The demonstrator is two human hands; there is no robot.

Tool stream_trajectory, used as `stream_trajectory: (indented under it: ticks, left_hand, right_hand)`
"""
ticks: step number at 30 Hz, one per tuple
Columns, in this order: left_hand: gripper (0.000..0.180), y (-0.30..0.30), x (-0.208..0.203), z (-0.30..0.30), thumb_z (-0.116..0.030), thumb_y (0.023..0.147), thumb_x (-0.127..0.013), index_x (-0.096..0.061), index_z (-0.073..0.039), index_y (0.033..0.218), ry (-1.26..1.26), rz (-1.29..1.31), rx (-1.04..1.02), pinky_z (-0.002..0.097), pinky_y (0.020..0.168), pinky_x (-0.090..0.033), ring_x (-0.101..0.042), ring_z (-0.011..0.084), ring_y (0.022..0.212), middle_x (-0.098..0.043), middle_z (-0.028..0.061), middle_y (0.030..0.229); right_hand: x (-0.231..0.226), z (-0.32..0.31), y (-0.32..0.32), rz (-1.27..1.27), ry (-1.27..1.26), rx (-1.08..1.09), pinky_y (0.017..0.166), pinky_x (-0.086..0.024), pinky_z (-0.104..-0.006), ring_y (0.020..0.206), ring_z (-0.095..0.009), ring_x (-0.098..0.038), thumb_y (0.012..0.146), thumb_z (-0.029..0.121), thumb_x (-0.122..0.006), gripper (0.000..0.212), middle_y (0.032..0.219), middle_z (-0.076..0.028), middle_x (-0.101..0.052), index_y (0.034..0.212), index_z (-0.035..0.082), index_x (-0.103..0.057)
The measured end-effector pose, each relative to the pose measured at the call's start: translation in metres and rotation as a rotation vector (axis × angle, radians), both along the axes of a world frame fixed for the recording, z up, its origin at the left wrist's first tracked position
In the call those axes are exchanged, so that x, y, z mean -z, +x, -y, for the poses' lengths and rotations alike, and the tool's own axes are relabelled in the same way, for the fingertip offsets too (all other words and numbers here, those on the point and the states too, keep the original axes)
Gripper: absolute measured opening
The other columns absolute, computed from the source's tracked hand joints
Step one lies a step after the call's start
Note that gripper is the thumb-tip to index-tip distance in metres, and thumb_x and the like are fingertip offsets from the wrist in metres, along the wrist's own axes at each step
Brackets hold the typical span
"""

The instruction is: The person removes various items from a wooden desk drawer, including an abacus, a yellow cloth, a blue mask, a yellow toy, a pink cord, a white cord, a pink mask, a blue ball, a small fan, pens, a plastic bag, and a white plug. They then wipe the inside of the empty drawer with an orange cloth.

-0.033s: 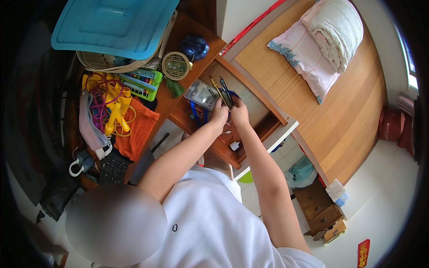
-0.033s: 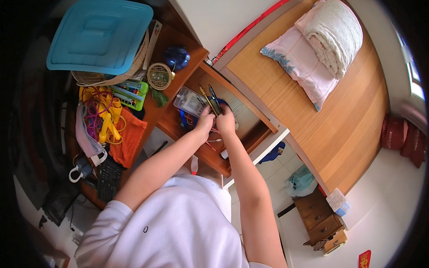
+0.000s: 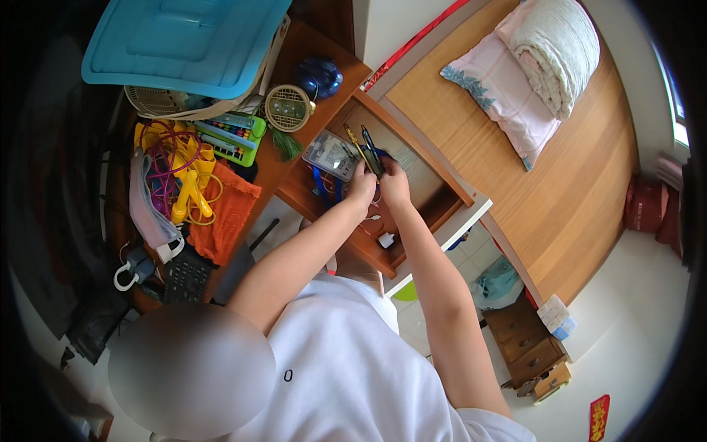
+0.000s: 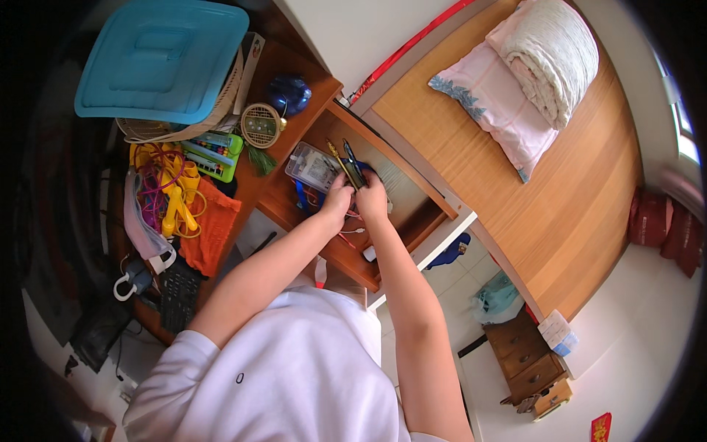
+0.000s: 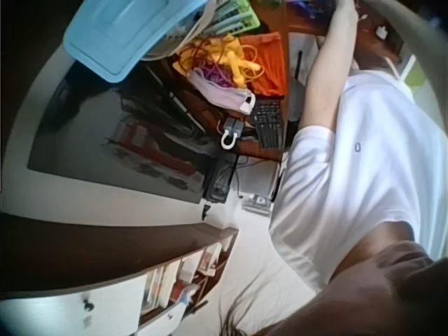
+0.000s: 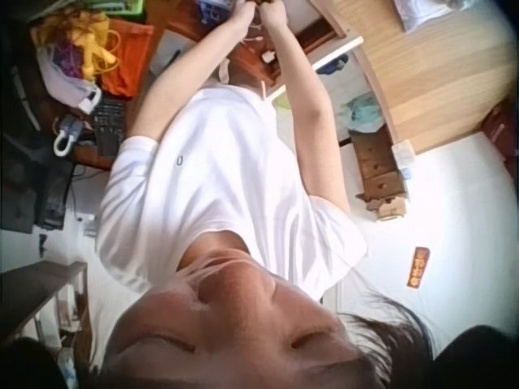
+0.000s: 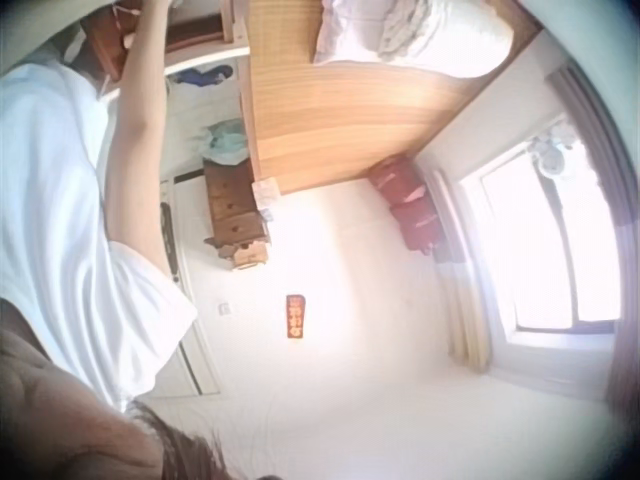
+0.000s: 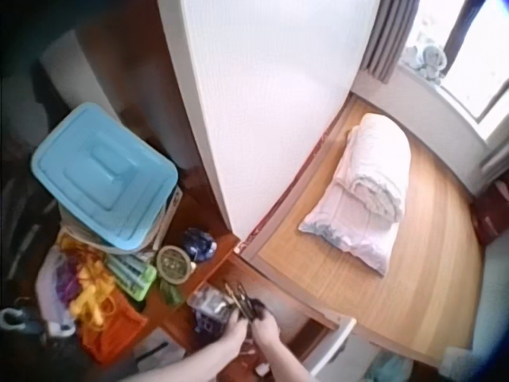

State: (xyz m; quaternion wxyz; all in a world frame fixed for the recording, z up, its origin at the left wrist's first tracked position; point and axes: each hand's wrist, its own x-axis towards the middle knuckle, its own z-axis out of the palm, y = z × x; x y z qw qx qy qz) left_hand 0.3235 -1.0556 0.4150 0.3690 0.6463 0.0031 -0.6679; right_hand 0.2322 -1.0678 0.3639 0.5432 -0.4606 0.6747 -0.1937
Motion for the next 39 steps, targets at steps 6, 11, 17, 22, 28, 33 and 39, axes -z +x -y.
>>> stream_trajectory:
  ticks: [6, 11, 17, 22, 28, 33, 39]
  left_hand:
    - [0.035, -0.001, 0.002, 0.01, -0.002, 0.082, -0.038, -0.048, -0.008, 0.115, 0.063, 0.054, -0.02, 0.0268, 0.069, -0.042, -0.051, 0.0138, 0.078, -0.055, 0.004, 0.098]
    - [0.029, -0.008, 0.016, 0.013, -0.004, 0.081, -0.04, -0.05, -0.006, 0.108, 0.003, 0.123, -0.071, 0.0301, 0.068, -0.04, -0.049, 0.0162, 0.075, -0.055, 0.0055, 0.094]
    - [0.039, -0.005, 0.023, 0.017, -0.002, 0.078, -0.036, -0.046, -0.003, 0.116, 0.096, 0.072, 0.07, 0.0343, 0.088, -0.039, -0.051, 0.0239, 0.101, -0.054, 0.0124, 0.111]
    - [0.033, -0.01, 0.024, 0.015, -0.003, 0.079, -0.04, -0.052, -0.004, 0.11, 0.131, 0.153, 0.053, 0.0294, 0.068, -0.039, -0.048, 0.0171, 0.075, -0.056, 0.0067, 0.086]
    - [0.039, -0.013, 0.013, 0.017, 0.0, 0.08, -0.037, -0.05, -0.003, 0.116, 0.039, 0.173, 0.112, 0.0285, 0.084, -0.038, -0.05, 0.0194, 0.093, -0.056, 0.0096, 0.104]
    - [0.041, -0.012, 0.021, 0.012, 0.001, 0.08, -0.035, -0.049, -0.003, 0.119, -0.003, 0.159, 0.172, 0.0279, 0.09, -0.037, -0.05, 0.0193, 0.1, -0.056, 0.0093, 0.109]
    - [0.039, -0.014, 0.014, 0.003, 0.0, 0.083, -0.035, -0.05, -0.003, 0.119, -0.029, 0.147, 0.182, 0.0274, 0.087, -0.038, -0.05, 0.0176, 0.099, -0.056, 0.0077, 0.106]
  right_hand:
    - [-0.031, 0.018, 0.005, 0.151, 0.147, 0.055, 0.084, -0.046, -0.0312, 0.098, -0.029, -0.059, 0.078, -0.002, -0.039, 0.043, 0.105, -0.021, -0.061, 0.119, -0.003, -0.051]
    - [0.015, 0.009, 0.0, 0.078, 0.031, -0.024, 0.087, -0.044, -0.0339, 0.102, -0.033, -0.057, 0.076, -0.001, -0.042, 0.041, 0.11, -0.024, -0.058, 0.115, -0.004, -0.054]
    - [0.024, 0.014, -0.003, -0.03, 0.026, -0.105, 0.088, -0.042, -0.0384, 0.102, -0.039, -0.053, 0.074, 0.005, -0.048, 0.037, 0.108, -0.024, -0.057, 0.11, -0.001, -0.057]
    - [0.032, 0.016, -0.009, -0.041, -0.001, -0.186, 0.083, -0.044, -0.0368, 0.093, -0.035, -0.056, 0.074, 0.003, -0.049, 0.034, 0.1, -0.022, -0.06, 0.107, -0.002, -0.057]
    - [0.039, 0.006, -0.007, 0.039, 0.037, -0.072, 0.075, -0.047, -0.0289, 0.082, -0.022, -0.06, 0.08, 0.003, -0.053, 0.034, 0.094, -0.017, -0.063, 0.113, -0.006, -0.051]
    - [0.041, 0.004, -0.01, 0.04, 0.116, -0.037, 0.081, -0.046, -0.0355, 0.092, -0.031, -0.061, 0.077, 0.006, -0.054, 0.036, 0.099, -0.019, -0.064, 0.112, 0.002, -0.056]
    - [0.001, 0.009, -0.009, 0.0, 0.129, -0.04, 0.079, -0.047, -0.0366, 0.09, -0.03, -0.062, 0.076, 0.008, -0.058, 0.032, 0.096, -0.016, -0.065, 0.108, 0.005, -0.059]
